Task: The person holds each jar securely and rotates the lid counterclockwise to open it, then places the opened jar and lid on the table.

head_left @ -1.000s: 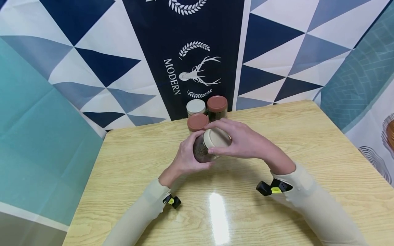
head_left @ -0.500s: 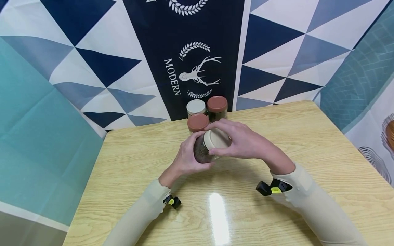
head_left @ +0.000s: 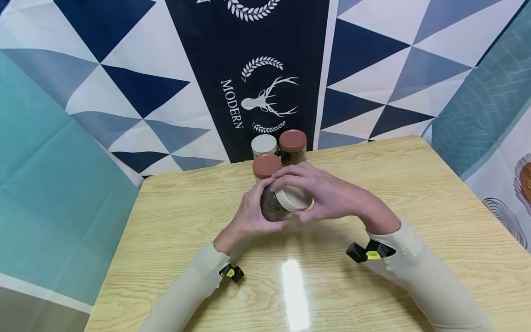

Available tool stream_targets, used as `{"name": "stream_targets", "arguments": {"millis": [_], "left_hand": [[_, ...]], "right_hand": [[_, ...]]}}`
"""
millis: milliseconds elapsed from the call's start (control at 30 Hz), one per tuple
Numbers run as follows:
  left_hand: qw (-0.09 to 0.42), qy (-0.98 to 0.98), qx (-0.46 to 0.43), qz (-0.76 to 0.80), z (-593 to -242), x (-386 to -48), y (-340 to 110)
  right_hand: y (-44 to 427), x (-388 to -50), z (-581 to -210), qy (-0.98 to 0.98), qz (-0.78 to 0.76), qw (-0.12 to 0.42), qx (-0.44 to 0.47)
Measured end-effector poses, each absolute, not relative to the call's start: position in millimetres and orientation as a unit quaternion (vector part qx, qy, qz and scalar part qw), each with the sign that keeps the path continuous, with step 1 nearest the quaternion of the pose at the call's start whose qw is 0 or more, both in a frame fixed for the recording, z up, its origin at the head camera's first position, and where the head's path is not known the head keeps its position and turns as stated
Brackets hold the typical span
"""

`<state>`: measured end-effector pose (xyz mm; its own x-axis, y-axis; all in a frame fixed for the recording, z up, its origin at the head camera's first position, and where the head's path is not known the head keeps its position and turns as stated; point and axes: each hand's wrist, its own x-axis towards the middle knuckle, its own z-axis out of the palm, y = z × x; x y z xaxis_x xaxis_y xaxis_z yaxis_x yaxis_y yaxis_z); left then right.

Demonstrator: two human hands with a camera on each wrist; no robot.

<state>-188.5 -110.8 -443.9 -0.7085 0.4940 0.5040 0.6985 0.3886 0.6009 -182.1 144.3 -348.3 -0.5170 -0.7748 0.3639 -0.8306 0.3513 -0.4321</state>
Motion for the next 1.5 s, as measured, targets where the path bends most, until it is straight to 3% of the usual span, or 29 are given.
{"name": "stream_targets", "arguments": {"millis": [500, 800, 1033, 1500], "left_hand": [[0.121, -0.822, -0.364, -0.422, -446.3, -189.9, -111.4], [0.113, -0.823, -0.346, -0.435, -444.1, -189.5, -111.8], [0.098, -0.826, -0.334, -0.442, -442.6, -188.2, -112.8], [0.102, -0.827, -0.339, -0.436, -444.1, -188.5, -112.0]], "right_hand": [[147.5, -181.1, -346.9, -0.808, 0.294, 0.035, 0.510], [143.1, -181.2, -344.2, -0.853, 0.318, 0.079, 0.405], [138.6, -177.8, -339.9, -0.900, 0.323, 0.058, 0.288], [131.0, -174.1, -344.4, -0.900, 0.310, 0.041, 0.302]]}}
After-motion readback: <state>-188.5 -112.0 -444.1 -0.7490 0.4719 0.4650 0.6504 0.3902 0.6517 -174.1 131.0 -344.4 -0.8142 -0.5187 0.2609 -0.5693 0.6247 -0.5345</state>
